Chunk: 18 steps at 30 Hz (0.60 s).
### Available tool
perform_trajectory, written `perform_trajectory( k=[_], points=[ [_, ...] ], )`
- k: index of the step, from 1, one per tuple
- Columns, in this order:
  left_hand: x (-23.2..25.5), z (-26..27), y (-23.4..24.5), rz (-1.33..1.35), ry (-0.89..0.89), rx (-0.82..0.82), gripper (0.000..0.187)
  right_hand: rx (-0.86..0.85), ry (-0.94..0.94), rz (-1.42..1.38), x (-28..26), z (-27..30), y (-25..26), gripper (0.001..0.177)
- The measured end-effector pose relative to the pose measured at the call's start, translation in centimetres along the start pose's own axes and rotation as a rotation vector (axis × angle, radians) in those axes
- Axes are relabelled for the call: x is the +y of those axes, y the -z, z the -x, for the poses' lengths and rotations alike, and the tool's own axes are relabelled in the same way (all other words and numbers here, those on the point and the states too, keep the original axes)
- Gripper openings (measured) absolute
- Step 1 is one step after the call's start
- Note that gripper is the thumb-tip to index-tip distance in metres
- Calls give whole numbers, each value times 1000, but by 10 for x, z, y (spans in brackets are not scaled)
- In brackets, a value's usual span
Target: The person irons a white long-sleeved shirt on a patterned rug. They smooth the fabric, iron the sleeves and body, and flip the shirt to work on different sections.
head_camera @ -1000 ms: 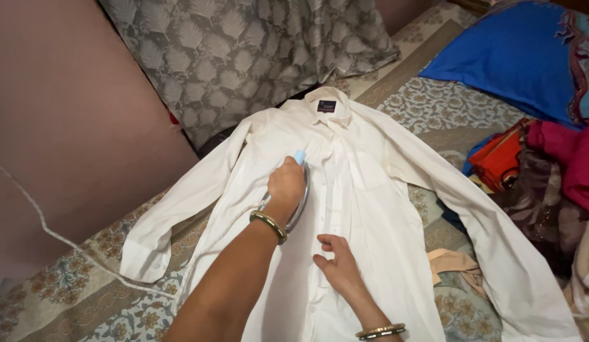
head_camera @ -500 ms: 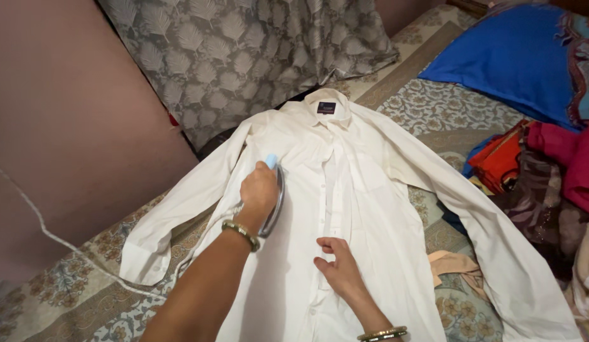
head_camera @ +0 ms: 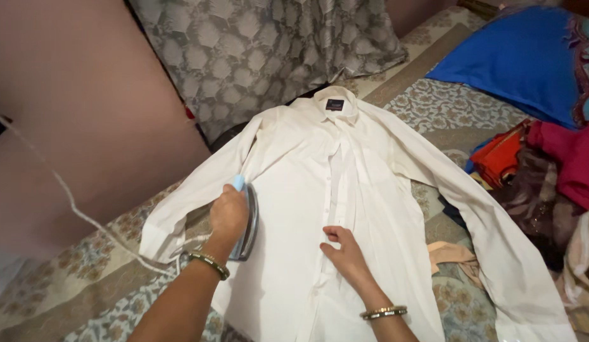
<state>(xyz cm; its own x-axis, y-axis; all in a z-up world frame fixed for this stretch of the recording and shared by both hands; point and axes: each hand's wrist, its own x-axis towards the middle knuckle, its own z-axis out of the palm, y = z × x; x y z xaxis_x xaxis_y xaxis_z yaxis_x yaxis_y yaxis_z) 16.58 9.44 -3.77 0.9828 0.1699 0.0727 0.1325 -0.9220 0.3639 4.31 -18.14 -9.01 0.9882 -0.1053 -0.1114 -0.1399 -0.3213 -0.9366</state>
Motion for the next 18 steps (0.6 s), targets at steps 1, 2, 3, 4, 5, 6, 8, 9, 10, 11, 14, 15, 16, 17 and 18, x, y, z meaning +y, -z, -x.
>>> perform_trajectory(
  k=[1,2,3,4,5,6,8,9,10,11,14,15,16,17,18],
  points=[
    [-6,8,2,5,21,12,32,-5,10,13,-1,0,2,44],
    [-12,16,3,10,42,25,32,-11,21,27,-3,2,3,44],
    [-19,24,5,15,63,39,32,-15,-2,33,-6,4,5,43],
    [-26,34,8,7,69,39,32,-18,-22,39,-10,6,6,43],
    [-34,44,12,-1,76,40,32,-21,-43,46,-14,8,7,42],
    [-40,55,15,-9,79,39,32,-20,-50,53,-18,9,9,41],
    [-54,77,24,-63,86,61,32,-18,-65,69,-24,17,12,40],
    [-62,88,29,-90,90,72,32,3,-16,83,-27,22,12,38],
    [-71,99,34,-69,99,64,32,22,37,97,-32,23,11,37],
    [-81,109,41,-47,107,56,33,41,90,111,-37,28,10,35],
    [-104,140,52,-27,200,35,35,82,246,153,-58,50,7,30],
    [-111,150,54,-26,243,29,35,24,227,136,-66,60,4,29],
    [-120,160,57,-23,239,27,35,-36,204,116,-73,71,0,29],
    [-129,169,60,-20,235,24,35,-96,181,97,-81,83,-5,29],
    [-139,176,64,-15,228,23,35,-154,269,155,-88,98,-11,28]
  ],
)
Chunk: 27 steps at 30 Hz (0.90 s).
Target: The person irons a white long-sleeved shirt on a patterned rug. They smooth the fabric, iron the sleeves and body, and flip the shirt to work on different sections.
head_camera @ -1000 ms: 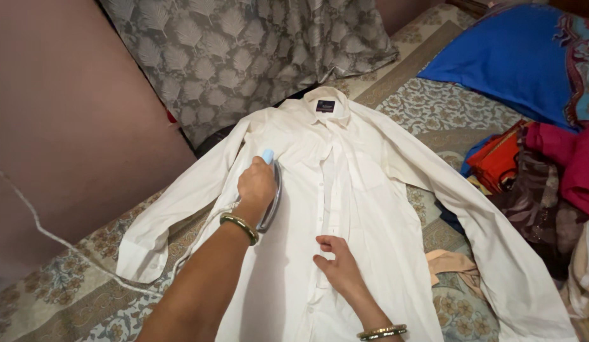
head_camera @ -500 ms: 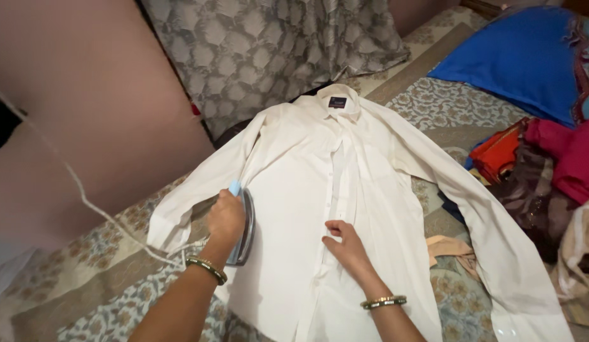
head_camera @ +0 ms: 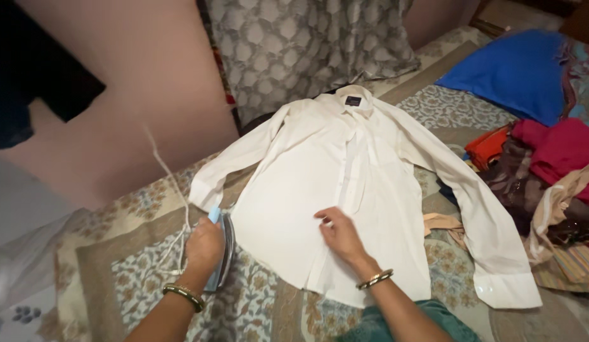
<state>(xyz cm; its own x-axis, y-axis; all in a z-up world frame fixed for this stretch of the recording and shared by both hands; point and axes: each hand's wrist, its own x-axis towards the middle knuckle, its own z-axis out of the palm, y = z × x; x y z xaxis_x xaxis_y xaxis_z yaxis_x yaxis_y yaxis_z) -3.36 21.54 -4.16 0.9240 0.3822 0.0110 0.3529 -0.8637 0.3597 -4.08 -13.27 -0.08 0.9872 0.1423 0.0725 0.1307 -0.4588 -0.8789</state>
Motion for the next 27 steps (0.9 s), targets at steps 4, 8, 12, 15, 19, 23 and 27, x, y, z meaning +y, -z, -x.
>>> perform_trajectory(
  k=[4,8,12,15,19,23,27],
  points=[
    [-46,18,16,25,45,-48,43,-252,302,228,-35,64,-39,38],
    [-98,21,42,33,245,-95,54,-376,284,648,-45,101,-94,72],
    [-162,26,61,120,378,44,66,-272,207,880,-16,100,-123,69],
    [-192,20,77,202,423,93,72,-222,213,954,6,97,-127,66],
    [-203,17,96,241,378,122,72,8,461,941,16,97,-127,51],
    [-186,31,103,614,257,40,46,-153,340,829,5,95,-115,14],
    [-165,39,106,692,248,-68,38,-56,372,701,-8,98,-103,5]
  ],
)
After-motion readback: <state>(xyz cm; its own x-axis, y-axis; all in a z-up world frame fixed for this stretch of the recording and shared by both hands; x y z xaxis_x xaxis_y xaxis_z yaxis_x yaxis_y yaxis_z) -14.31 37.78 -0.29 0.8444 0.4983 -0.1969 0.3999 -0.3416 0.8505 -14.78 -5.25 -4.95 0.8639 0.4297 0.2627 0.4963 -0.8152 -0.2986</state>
